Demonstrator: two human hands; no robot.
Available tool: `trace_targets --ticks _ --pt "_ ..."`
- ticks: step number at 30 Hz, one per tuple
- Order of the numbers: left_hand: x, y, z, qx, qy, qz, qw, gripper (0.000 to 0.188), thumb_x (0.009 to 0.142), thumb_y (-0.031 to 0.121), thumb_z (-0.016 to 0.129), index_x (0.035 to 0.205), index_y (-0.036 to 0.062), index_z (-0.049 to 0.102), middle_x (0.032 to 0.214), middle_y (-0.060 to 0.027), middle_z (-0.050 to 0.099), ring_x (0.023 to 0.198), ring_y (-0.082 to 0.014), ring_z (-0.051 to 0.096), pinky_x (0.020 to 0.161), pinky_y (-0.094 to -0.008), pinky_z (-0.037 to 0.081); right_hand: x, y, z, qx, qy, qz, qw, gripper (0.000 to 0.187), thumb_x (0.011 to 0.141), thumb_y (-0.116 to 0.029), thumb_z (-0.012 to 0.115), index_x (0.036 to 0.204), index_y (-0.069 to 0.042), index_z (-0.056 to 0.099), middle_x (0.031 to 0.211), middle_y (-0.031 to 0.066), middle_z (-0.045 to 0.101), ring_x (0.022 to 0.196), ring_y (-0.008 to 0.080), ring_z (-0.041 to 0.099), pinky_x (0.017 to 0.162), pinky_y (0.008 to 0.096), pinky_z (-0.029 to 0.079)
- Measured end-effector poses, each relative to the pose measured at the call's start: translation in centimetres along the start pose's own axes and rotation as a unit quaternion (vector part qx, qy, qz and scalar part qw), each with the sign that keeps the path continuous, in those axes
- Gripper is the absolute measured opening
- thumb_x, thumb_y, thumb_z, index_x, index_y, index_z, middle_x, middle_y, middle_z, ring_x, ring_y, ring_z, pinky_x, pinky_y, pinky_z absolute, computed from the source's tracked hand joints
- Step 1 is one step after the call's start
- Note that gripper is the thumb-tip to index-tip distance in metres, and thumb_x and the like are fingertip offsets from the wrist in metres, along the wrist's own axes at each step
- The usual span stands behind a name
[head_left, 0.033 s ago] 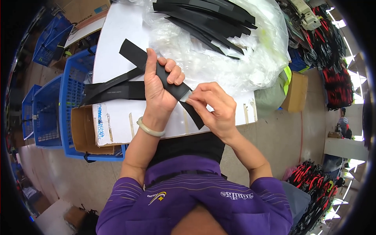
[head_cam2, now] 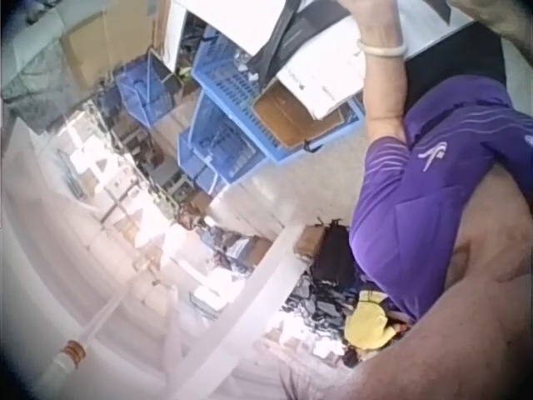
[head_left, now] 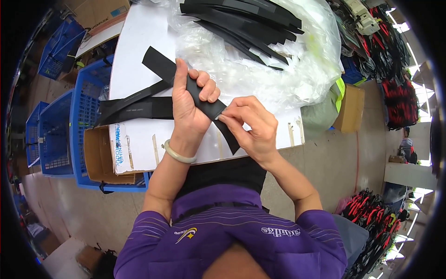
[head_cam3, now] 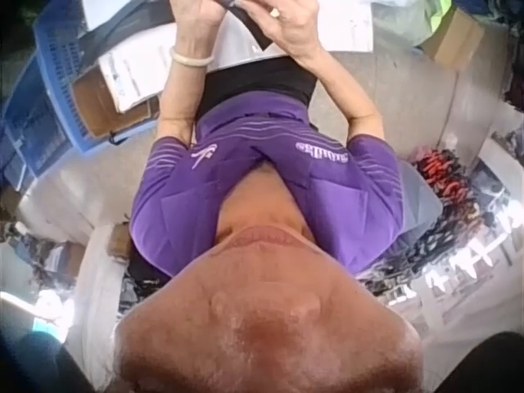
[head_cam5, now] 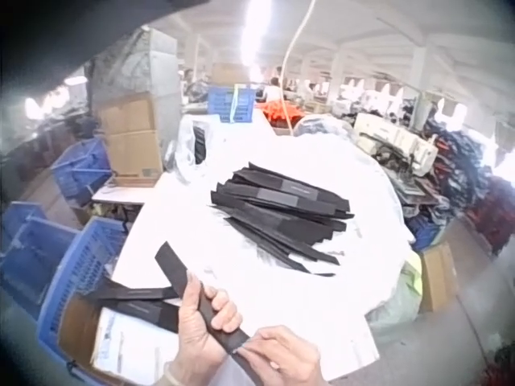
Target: Peeling the adhesive backing and applying tape to black foam strips in a manufacturing facility.
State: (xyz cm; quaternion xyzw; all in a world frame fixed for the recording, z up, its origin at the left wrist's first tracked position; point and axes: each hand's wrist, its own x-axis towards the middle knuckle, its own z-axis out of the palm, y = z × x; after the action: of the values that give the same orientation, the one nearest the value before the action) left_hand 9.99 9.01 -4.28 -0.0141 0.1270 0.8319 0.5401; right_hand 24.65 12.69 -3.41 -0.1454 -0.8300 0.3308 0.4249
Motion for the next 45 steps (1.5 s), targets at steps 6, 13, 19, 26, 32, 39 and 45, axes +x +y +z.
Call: trace_targets --ticks 6,13,19,26,32,39,45 --pt "0.1 0.3 -0.4 0.006 0.008 0.001 1.000 0.041 0.088 0.049 0.064 0.071 0.0143 0.049 0.062 -0.0001 0.044 0.046 -0.0106 0.039 0.044 -0.0250 0.035 -0.6 0.3 0.2 -0.062 0.013 -0.042 0.997 0.022 0.069 -0.007 0.079 0.090 -0.007 0.072 0.089 0.0084 0.061 0.068 0.0199 0.057 0.056 0.0284 0.048" --pt "0.2 0.5 -0.2 0.006 -0.013 0.014 1.000 0.040 0.088 0.048 0.064 0.074 0.0139 0.049 0.064 0.0002 0.044 0.046 -0.0104 0.039 0.044 -0.0250 0.035 -1.3 0.8 0.6 -0.080 -0.047 -0.018 0.996 0.035 0.073 -0.024 0.079 0.105 -0.014 0.070 0.083 0.0070 0.053 0.065 0.0184 0.051 0.053 0.0302 0.044" --pt "-0.2 0.3 0.3 0.047 -0.038 0.041 0.997 0.040 0.092 0.045 0.061 0.074 0.0128 0.046 0.064 -0.0004 0.043 0.046 -0.0112 0.040 0.044 -0.0260 0.036 -1.3 1.0 0.5 -0.065 -0.055 -0.021 0.996 0.031 0.074 -0.019 0.078 0.102 -0.007 0.070 0.076 0.0077 0.053 0.063 0.0194 0.053 0.053 0.0304 0.044" --pt "-2.7 -1.8 2.5 0.190 -0.206 0.170 0.945 0.021 0.089 0.004 0.063 0.080 0.0037 0.044 0.063 -0.0053 0.047 0.043 -0.0134 0.050 0.041 -0.0244 0.041 -3.9 2.6 0.6 -0.020 0.022 -0.073 0.997 0.036 0.066 -0.008 0.082 0.100 -0.003 0.070 0.086 0.0135 0.060 0.071 0.0254 0.061 0.060 0.0319 0.050" --pt "-4.9 -2.1 3.6 0.285 -0.272 0.160 0.905 0.024 0.087 -0.001 0.064 0.088 0.0036 0.041 0.073 -0.0084 0.046 0.048 -0.0147 0.051 0.045 -0.0252 0.044 -4.8 2.4 0.5 0.019 0.013 -0.079 0.997 0.031 0.067 0.001 0.079 0.092 -0.008 0.064 0.092 0.0137 0.060 0.073 0.0267 0.060 0.059 0.0330 0.049" --pt "-5.2 -2.4 3.8 0.268 -0.252 0.141 0.919 0.023 0.086 -0.003 0.063 0.088 0.0034 0.042 0.073 -0.0079 0.047 0.048 -0.0132 0.051 0.046 -0.0239 0.043 -4.8 2.1 0.4 -0.017 0.000 -0.075 0.997 0.049 0.073 0.007 0.072 0.110 -0.013 0.047 0.091 0.0128 0.059 0.068 0.0256 0.058 0.052 0.0315 0.046" --pt "-4.4 -2.4 3.7 0.254 -0.247 0.150 0.923 0.024 0.091 0.009 0.064 0.085 0.0040 0.041 0.071 -0.0073 0.046 0.047 -0.0138 0.051 0.044 -0.0240 0.043 -4.4 2.6 0.9 0.042 0.029 -0.101 0.994 0.048 0.072 0.005 0.074 0.109 -0.014 0.049 0.092 0.0153 0.058 0.069 0.0271 0.058 0.052 0.0322 0.046"
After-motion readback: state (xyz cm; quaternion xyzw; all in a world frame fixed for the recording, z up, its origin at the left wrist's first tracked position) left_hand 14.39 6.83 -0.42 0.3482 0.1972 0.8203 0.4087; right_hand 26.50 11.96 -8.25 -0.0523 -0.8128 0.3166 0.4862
